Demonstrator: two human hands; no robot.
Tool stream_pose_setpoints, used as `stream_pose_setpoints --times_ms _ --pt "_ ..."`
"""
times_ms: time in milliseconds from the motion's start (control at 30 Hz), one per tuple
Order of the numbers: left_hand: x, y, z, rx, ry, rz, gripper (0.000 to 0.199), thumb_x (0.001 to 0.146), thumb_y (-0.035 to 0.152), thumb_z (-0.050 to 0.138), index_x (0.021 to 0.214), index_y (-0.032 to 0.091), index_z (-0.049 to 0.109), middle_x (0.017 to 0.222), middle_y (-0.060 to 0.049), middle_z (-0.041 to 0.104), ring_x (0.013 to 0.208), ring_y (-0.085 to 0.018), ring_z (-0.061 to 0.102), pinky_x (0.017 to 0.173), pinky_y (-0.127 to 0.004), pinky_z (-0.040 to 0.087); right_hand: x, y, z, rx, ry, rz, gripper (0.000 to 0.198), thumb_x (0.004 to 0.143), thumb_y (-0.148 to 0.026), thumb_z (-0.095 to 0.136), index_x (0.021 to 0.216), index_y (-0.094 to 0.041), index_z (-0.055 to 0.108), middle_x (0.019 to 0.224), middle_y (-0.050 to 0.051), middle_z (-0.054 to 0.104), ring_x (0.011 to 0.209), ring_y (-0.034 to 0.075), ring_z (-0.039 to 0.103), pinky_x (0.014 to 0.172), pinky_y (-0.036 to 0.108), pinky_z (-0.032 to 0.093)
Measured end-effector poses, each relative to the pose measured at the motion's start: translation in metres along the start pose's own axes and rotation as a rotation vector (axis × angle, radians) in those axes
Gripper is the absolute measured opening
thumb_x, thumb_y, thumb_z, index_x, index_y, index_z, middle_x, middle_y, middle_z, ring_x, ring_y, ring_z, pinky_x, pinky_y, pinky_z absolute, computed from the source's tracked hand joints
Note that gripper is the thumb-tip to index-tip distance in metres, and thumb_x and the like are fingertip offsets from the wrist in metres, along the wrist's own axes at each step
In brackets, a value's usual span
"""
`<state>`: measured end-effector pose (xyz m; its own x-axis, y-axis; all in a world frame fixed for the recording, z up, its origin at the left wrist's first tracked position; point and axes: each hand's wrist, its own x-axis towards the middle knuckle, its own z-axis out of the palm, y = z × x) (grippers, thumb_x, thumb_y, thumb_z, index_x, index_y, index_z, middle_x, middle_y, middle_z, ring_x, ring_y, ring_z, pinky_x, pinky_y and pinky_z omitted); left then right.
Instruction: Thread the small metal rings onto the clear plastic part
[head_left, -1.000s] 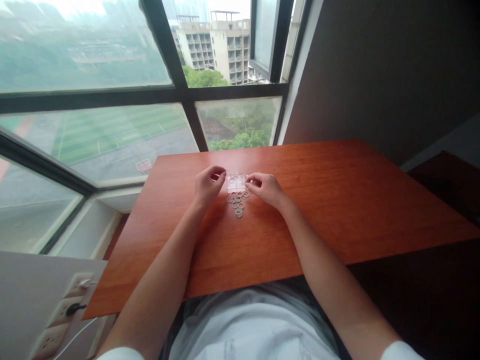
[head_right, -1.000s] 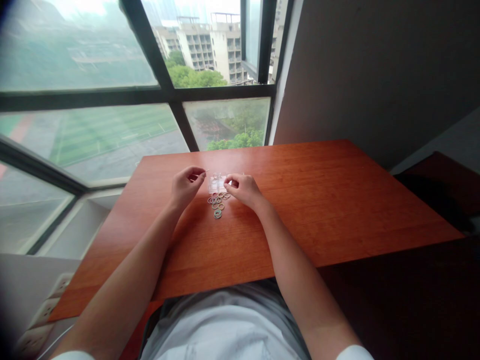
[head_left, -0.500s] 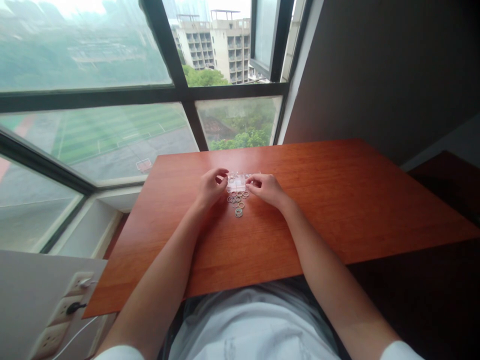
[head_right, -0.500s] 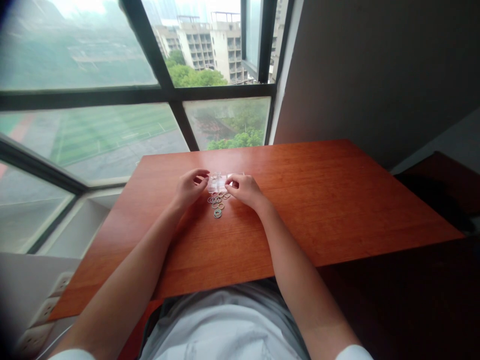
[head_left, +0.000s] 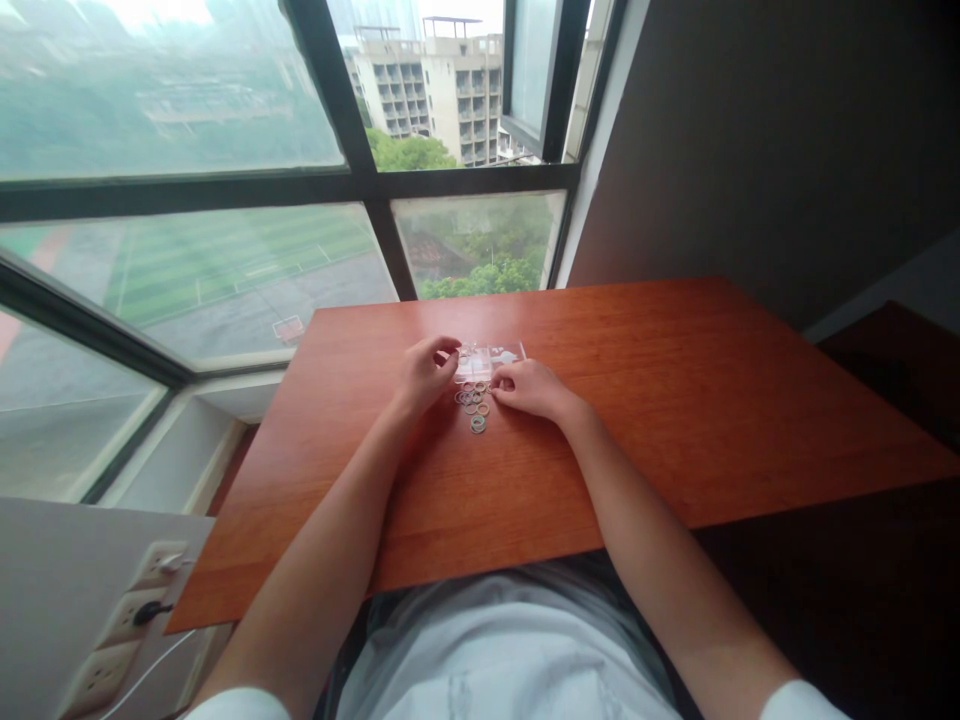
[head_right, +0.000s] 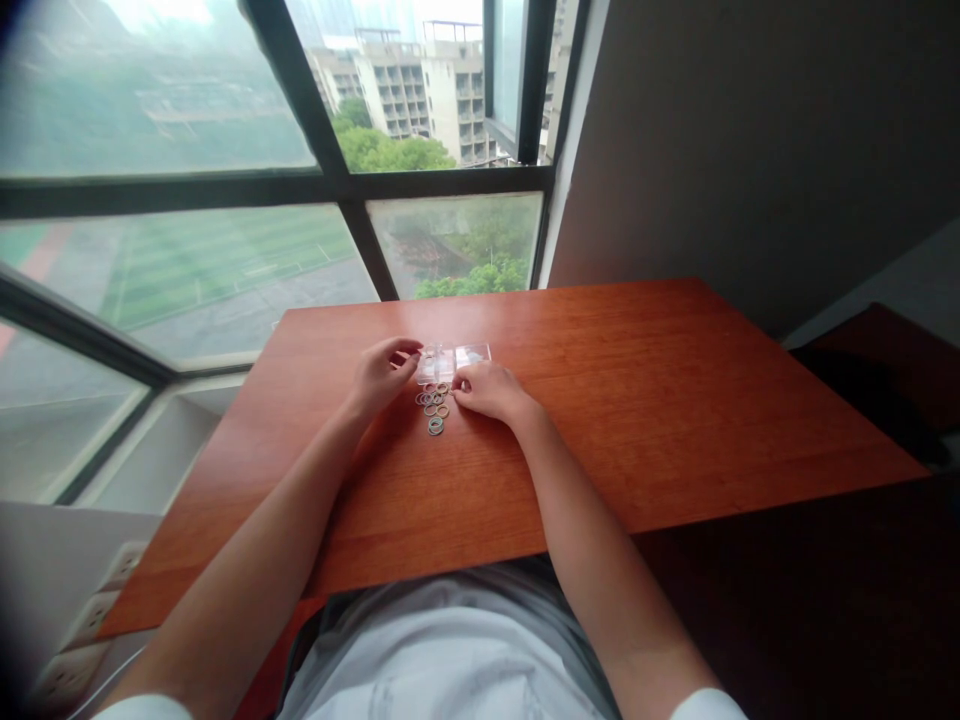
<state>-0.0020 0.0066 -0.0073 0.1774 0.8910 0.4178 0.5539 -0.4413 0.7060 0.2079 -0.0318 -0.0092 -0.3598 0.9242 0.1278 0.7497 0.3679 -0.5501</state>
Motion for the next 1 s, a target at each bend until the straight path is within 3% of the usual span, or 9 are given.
stream_pose_setpoints --times_ms 167,300,400,833,1000 --pt "0.001 -0.001 0.000 -0.002 -0.018 0.003 0.020 0.079 0.026 0.059 0.093 0.018 0.070 0.084 -0.005 0.072 0.063 -0.013 0.061 0.057 -0.023 0.048 0.001 -0.001 -0.003 0.224 0.075 -0.007 0.009 0.077 -0.021 0.064 0.080 -0.019 0.072 0.066 -0.001 0.062 0.060 0.011 0.052 0.058 0.023 0.035" --pt "0.000 -0.002 0.001 -0.009 -0.034 0.010 0.020 0.080 0.027 0.059 0.093 0.017 0.071 0.085 -0.005 0.073 0.063 -0.013 0.061 0.057 -0.023 0.048 0.004 -0.003 -0.005 0.579 0.219 0.000 0.020 0.079 -0.034 0.063 0.084 -0.016 0.069 0.062 -0.004 0.053 0.055 0.009 0.043 0.051 0.022 0.032" --pt "-0.001 -0.002 0.002 -0.019 -0.047 0.014 0.020 0.080 0.026 0.059 0.093 0.017 0.071 0.084 -0.005 0.073 0.063 -0.013 0.062 0.058 -0.023 0.048 0.006 -0.002 -0.004 0.694 0.278 0.037 0.026 0.077 -0.040 0.064 0.084 -0.015 0.067 0.062 -0.004 0.051 0.054 0.008 0.042 0.050 0.022 0.031" --pt "-0.003 0.002 0.007 -0.079 -0.070 0.026 0.019 0.079 0.026 0.060 0.093 0.018 0.071 0.081 -0.004 0.072 0.062 -0.012 0.061 0.056 -0.022 0.048 0.006 0.001 -0.001 0.638 0.272 0.040 0.026 0.077 -0.041 0.065 0.085 -0.016 0.068 0.060 -0.004 0.050 0.054 0.009 0.043 0.050 0.022 0.030" --pt "-0.007 0.019 0.011 -0.179 -0.170 0.098 0.020 0.080 0.023 0.059 0.096 0.017 0.070 0.079 -0.004 0.070 0.062 -0.011 0.062 0.056 -0.021 0.049 0.006 0.002 0.000 0.598 0.265 0.032 0.026 0.077 -0.040 0.064 0.086 -0.016 0.068 0.059 -0.005 0.050 0.054 0.009 0.042 0.050 0.022 0.031"
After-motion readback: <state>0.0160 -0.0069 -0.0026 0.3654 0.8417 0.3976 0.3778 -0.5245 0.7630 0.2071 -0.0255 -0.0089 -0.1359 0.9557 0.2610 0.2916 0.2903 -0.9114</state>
